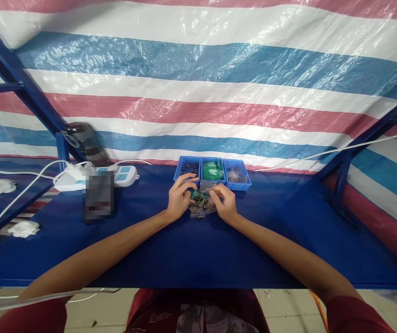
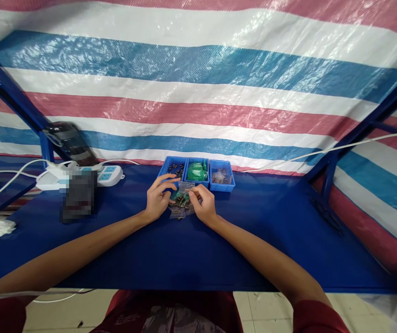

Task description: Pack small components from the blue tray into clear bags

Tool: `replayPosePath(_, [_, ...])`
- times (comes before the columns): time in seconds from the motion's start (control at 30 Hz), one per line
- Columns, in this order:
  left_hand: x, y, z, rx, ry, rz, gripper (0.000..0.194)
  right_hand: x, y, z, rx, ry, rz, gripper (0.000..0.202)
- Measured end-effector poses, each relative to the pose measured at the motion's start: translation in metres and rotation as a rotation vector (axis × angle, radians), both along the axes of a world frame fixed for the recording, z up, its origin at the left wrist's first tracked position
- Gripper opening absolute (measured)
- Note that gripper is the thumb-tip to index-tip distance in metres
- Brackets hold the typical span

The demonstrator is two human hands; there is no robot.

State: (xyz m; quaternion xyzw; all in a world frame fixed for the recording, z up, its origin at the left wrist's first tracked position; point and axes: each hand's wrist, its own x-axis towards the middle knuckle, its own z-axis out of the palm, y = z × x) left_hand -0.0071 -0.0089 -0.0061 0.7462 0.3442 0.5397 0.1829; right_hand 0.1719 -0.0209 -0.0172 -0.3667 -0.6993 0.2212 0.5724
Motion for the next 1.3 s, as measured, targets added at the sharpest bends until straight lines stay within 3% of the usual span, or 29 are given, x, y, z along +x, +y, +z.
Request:
replayPosePath(0.2, [0.0,0.002,0.002,0.067,-0.031,0.075,0.021,-0.001,-0.001,0.001,0.003,-0.004,-0.003,0.019])
replayPosePath(0.4, [0.001,0.001,0.006,0.246,0.127,0.211,0.013,-0.002,-0.001,0.002,0.012,0.011,0.007,0.019])
replayPosePath(0.53, [0.002,-0.001,0.006,0.279,0.174,0.25,0.013,-0.001,-0.001,0.002,0.013,0.003,-0.008,0.02])
replayPosePath(0.77, [-0.002,0.001,-0.004,0.198,0.069,0.173,0.021,-0.002,-0.001,0.002,0.023,-0.005,-0.016,0.021])
replayPosePath(0.93, [-0.006,0.001,-0.01,0.12,0.101,0.125,0.029,-0.002,-0.001,0.002,0.012,0.004,-0.012,0.02])
replayPosePath(1.3, [-0.003,-0.001,0.004,0.206,0.141,0.168,0.021,-0.002,-0.002,0.004,0.013,-0.005,-0.024,0.022])
